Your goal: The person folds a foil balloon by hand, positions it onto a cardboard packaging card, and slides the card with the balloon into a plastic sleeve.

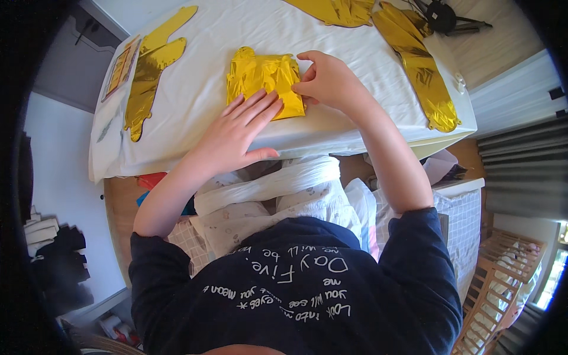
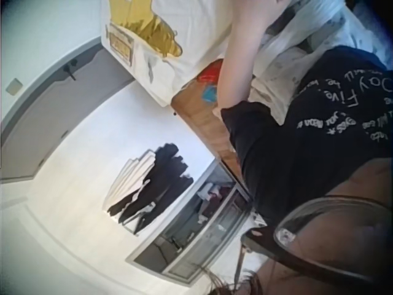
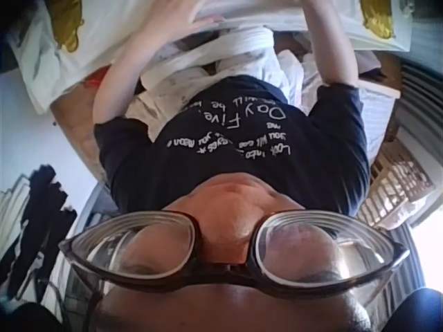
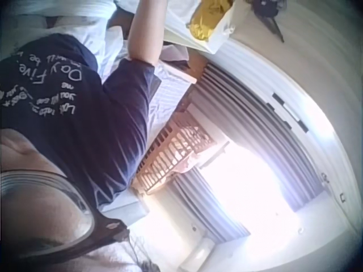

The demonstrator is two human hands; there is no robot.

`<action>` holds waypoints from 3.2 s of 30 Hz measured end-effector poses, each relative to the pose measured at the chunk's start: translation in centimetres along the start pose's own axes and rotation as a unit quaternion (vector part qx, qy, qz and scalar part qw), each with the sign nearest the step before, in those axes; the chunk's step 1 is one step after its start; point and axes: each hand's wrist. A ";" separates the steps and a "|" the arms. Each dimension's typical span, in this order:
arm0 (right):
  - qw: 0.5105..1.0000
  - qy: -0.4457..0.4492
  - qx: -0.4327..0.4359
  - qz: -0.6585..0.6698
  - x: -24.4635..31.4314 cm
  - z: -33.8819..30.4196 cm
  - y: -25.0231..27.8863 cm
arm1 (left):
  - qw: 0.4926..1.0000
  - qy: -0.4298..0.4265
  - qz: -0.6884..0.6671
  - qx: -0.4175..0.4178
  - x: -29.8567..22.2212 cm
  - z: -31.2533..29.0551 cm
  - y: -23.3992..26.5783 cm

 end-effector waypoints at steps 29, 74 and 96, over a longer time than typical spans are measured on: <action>0.986 0.109 -0.120 -0.035 -1.1 0.9 -1.4 | 0.736 -0.048 -0.495 -0.459 -12.9 -7.5 9.2; 0.922 0.265 -0.245 -0.140 -6.4 5.5 1.4 | 0.536 0.822 0.173 -0.085 -22.1 -49.8 -22.3; 0.849 0.302 0.109 -0.421 -12.5 -11.6 -18.2 | 0.804 0.515 -0.040 -0.295 -17.5 -34.0 -14.7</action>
Point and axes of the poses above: each hand's wrist, its own z-axis towards the middle knuckle, its own y-axis out of the back of the hand, x = y × z, and after that the axes turned 5 degrees about -y, right-handed
